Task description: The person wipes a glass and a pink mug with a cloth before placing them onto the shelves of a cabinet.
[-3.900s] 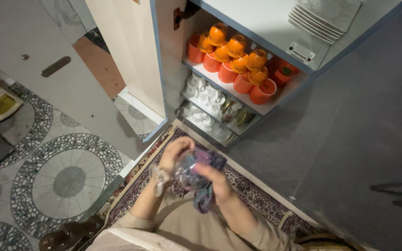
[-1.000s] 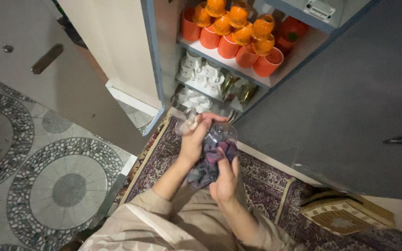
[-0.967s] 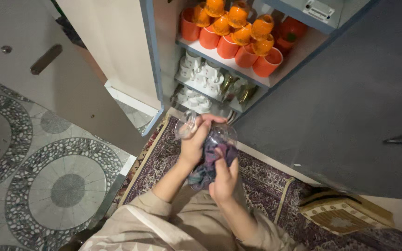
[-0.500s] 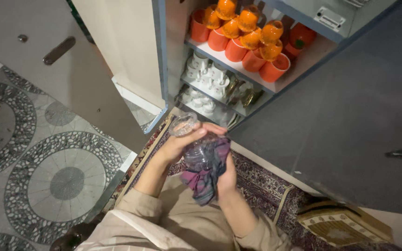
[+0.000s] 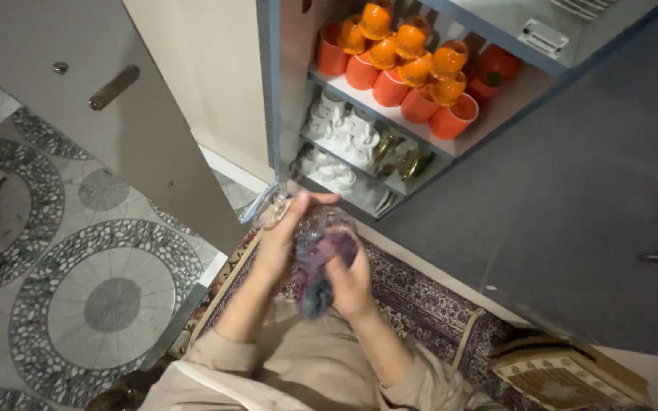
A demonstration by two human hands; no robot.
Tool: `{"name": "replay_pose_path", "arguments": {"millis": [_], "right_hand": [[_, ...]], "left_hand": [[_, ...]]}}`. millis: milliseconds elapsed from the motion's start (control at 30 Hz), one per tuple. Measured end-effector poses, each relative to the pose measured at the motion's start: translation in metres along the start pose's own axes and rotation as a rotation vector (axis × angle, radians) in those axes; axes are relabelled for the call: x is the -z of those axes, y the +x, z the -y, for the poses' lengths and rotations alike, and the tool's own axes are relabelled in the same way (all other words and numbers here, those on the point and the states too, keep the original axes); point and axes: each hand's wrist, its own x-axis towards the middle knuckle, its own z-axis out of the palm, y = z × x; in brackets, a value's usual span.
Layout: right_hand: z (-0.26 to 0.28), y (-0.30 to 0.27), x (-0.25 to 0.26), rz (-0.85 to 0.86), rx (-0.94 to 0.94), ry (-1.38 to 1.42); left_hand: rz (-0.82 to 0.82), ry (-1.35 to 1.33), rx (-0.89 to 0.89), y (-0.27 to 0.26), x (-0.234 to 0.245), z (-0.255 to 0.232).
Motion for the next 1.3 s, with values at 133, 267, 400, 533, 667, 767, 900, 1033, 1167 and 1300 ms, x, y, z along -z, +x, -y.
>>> {"name": "replay_pose_path", "arguments": {"millis": [133, 267, 400, 533, 667, 767, 900, 1033, 1167, 1300], "right_hand": [[-0.013, 0.022, 0.015, 0.05, -0.364, 0.84], [-0.012, 0.023, 0.0, -0.169, -0.381, 0.567], [-0.002, 0.012, -0.004, 0.111, 0.1, 0.313], [0.003, 0.021, -0.005, 0.06, 0.206, 0.072], [0.013, 0.029, 0.001, -0.028, -0.249, 0.573], [0.007, 0.031, 0.001, 0.081, -0.078, 0.718], [-0.006, 0.026, -0.01, -0.187, -0.311, 0.593], [-0.005, 0.018, -0.024, 0.009, 0.317, 0.14], [-0.004, 0.015, -0.031, -0.017, 0.334, -0.033], [-0.014, 0.018, -0.022, -0.019, 0.224, 0.295]], "left_hand": [[0.495, 0.218, -0.314, 0.014, 0.023, -0.004], [0.269, -0.022, -0.012, 0.026, 0.018, 0.014], [0.034, 0.014, 0.004, 0.025, 0.005, 0.016], [0.016, 0.064, -0.114, 0.028, 0.001, 0.01], [0.516, 0.315, -0.563, 0.037, 0.021, -0.003], [0.555, 0.242, -0.497, 0.032, 0.026, -0.001], [0.207, 0.08, -0.131, 0.026, 0.016, 0.005], [0.002, 0.136, -0.256, 0.016, 0.006, -0.002], [-0.155, 0.189, -0.154, 0.01, 0.01, -0.005], [0.195, 0.11, -0.377, 0.014, 0.026, -0.011]]}}
